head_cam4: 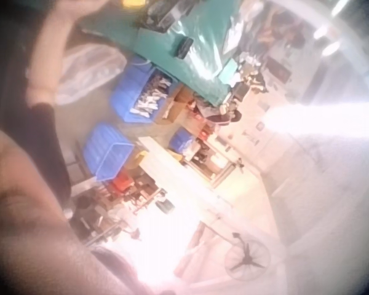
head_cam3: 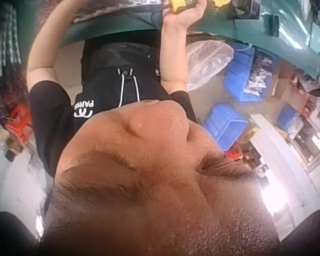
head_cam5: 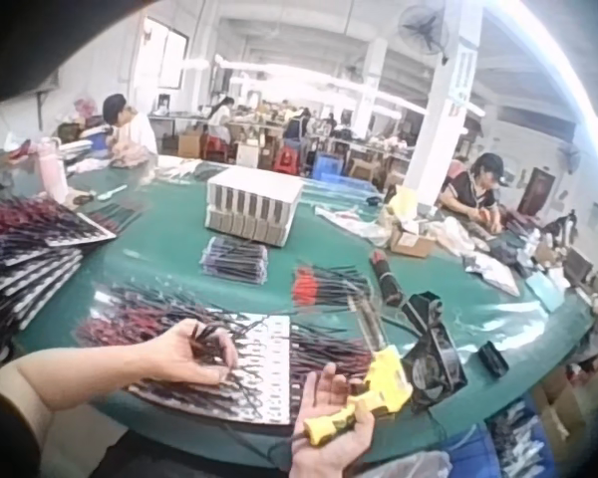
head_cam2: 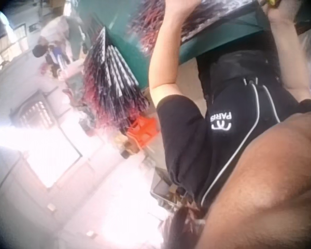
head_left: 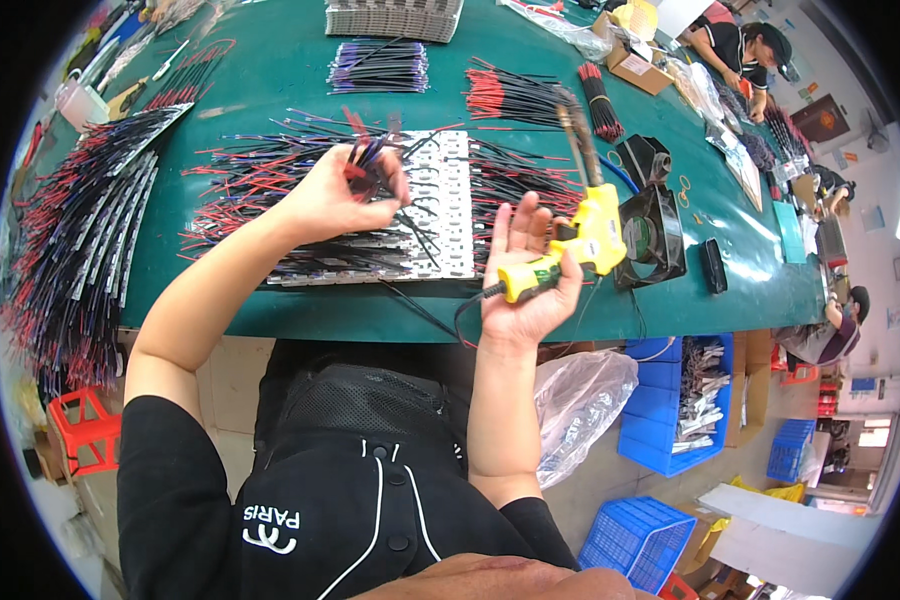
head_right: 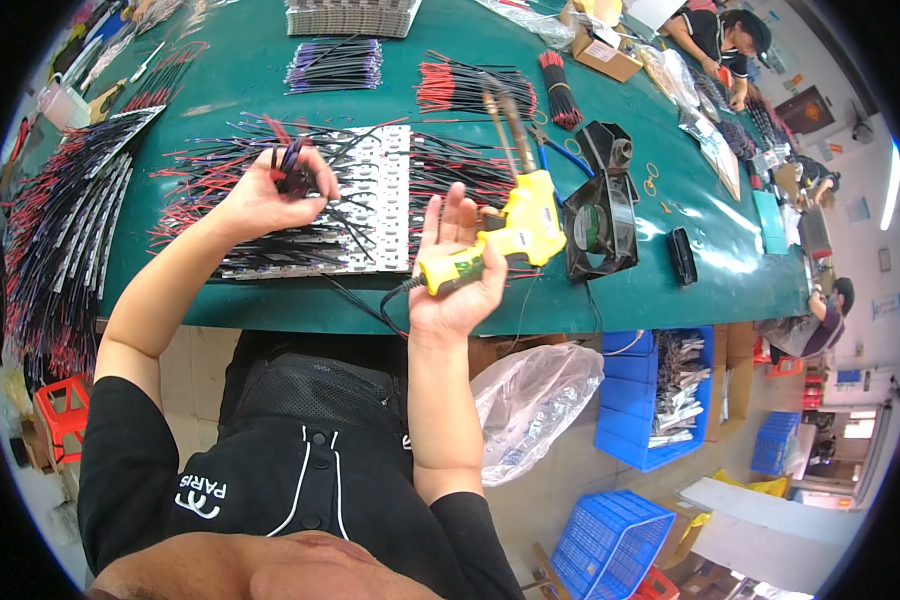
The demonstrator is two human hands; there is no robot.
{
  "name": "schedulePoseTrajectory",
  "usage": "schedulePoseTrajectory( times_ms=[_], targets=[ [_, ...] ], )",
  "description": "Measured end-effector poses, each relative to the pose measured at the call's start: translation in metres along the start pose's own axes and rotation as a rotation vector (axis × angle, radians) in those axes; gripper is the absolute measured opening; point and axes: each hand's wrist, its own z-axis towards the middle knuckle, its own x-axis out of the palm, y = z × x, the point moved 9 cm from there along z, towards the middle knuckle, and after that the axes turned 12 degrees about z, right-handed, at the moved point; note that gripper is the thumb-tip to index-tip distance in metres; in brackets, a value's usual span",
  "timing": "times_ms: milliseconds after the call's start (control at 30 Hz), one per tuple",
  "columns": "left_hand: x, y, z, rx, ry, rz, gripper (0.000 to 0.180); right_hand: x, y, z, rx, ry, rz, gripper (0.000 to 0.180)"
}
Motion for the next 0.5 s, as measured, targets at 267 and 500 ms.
schedulePoseTrajectory(
  times_ms=[267,500],
  targets=[
    [-0.095,0.022,-0.033,-0.129,-0.34,0.025,0.011,-0.031,-0.016,0.002,0.007,-0.121,-0.158,0.032],
    [-0.105,-0.172,-0.113,0.073,-1.218,0.713,0.009,-0.034,-0.017,0.004,0.019,-0.031,-0.127,0.051]
  ],
)
